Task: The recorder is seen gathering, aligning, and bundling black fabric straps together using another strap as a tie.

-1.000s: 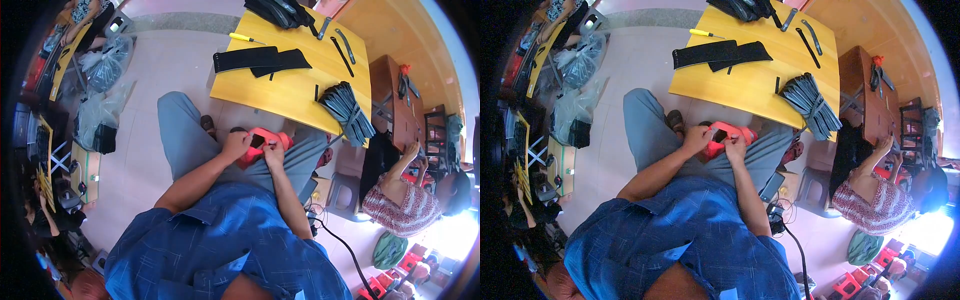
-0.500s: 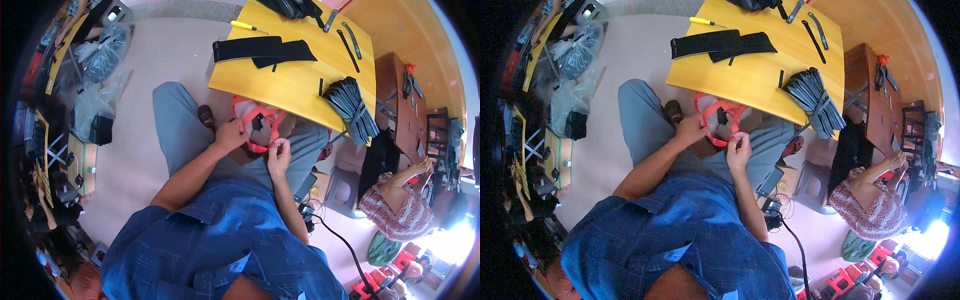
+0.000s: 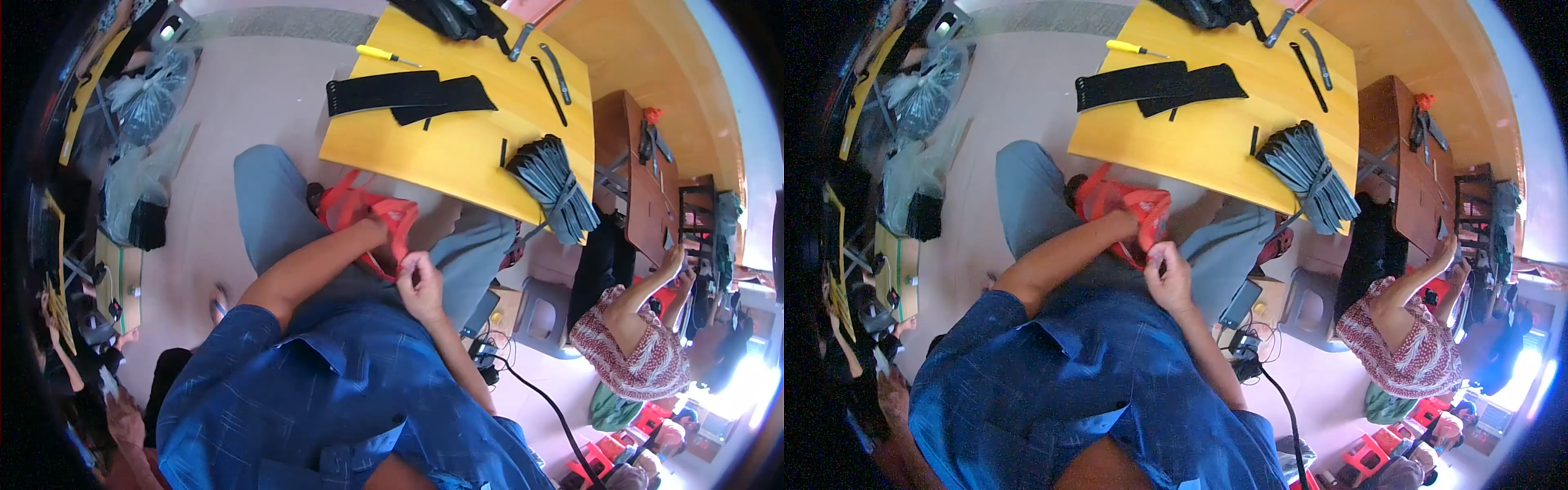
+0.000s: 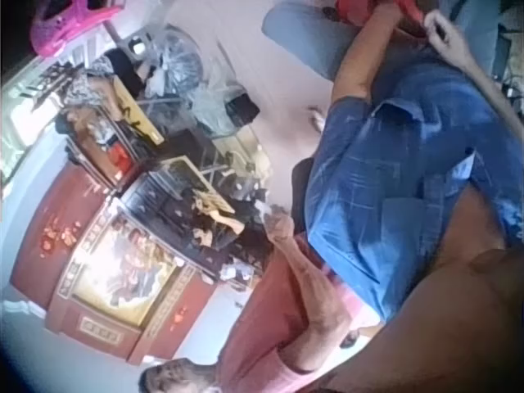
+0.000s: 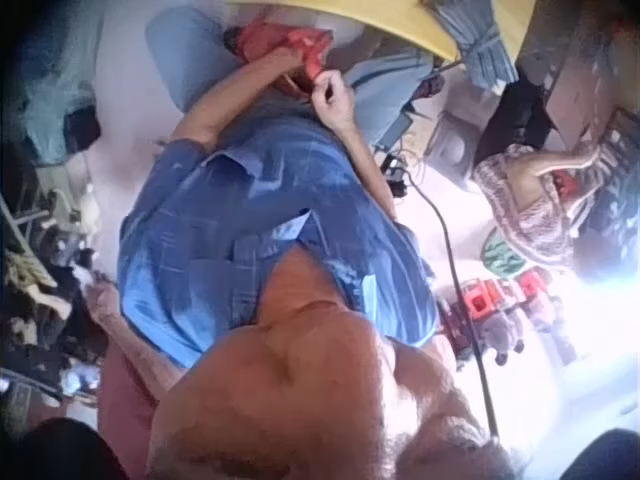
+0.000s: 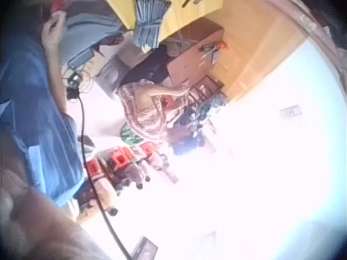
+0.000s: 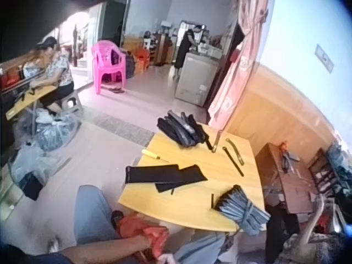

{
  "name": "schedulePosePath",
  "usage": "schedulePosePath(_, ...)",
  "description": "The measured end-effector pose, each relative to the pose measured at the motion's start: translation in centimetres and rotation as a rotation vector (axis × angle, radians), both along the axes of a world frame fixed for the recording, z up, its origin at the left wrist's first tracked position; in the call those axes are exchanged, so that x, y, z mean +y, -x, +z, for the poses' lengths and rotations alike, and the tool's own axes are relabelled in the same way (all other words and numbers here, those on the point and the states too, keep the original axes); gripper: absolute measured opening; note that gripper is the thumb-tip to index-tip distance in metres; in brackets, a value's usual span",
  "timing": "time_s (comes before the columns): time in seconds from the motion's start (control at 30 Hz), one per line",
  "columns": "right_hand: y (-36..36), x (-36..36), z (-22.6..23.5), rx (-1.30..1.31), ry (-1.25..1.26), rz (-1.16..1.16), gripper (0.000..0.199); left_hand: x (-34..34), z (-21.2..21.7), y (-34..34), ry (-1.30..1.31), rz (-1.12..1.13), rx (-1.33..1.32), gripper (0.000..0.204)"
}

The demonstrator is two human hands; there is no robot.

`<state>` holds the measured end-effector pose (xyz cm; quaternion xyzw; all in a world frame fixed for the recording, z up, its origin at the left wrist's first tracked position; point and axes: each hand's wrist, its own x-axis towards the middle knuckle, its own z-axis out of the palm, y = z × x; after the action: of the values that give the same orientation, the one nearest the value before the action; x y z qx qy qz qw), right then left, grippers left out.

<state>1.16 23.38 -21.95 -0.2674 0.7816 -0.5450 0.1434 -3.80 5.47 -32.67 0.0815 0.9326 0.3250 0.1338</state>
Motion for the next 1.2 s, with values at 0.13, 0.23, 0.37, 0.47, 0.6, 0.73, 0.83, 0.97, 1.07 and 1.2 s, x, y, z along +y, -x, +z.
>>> schedulePosePath(0.13, -0.6, -0.7, 1.7, 0.001, 0.023, 0.159, 0.010, -3.3, -1.2, -1.1, 0.039, -0.009, 0.024, 0.029)
schedulePosePath(0.23, 0.2, -1.3, 3.0, 0.006, -0.031, 0.217, 0.017, -4.1, -1.6, -0.7, 0.061, -0.017, 0.032, 0.028)
schedulePosePath(0.37, 0.7, -1.8, 2.9, 0.022, -0.005, 0.264, 0.018, -3.7, -2.3, -3.1, 0.089, -0.042, 0.036, 0.028)
schedulePosePath(0.47, 0.4, -1.8, 3.1, 0.003, -0.014, 0.295, 0.018, -4.7, -2.4, -3.3, 0.116, -0.044, 0.042, 0.028)
schedulePosePath(0.6, 0.3, -1.8, 3.2, -0.004, 0.035, 0.292, 0.018, -3.8, -3.0, -3.8, 0.156, -0.050, 0.061, 0.028)
schedulePosePath(0.73, 0.1, -1.7, 3.6, 0.015, 0.005, 0.342, 0.017, -3.8, -3.3, -3.2, 0.202, -0.048, 0.081, 0.028)
schedulePosePath(0.83, 0.3, -1.6, 3.2, 0.026, 0.021, 0.320, 0.016, -4.3, -3.4, -2.3, 0.234, -0.045, 0.091, 0.028)
schedulePosePath(0.97, 0.7, -1.4, 3.1, 0.012, 0.047, 0.265, 0.017, -4.4, -3.8, -2.5, 0.272, -0.050, 0.109, 0.028)
schedulePosePath(1.07, 1.1, -1.2, 2.8, 0.006, 0.050, 0.247, 0.018, -4.6, -4.1, -3.5, 0.299, -0.063, 0.135, 0.028)
schedulePosePath(1.2, 1.5, -0.9, 2.2, -0.021, 0.023, 0.239, 0.020, -4.9, -4.7, -3.5, 0.334, -0.092, 0.177, 0.028)
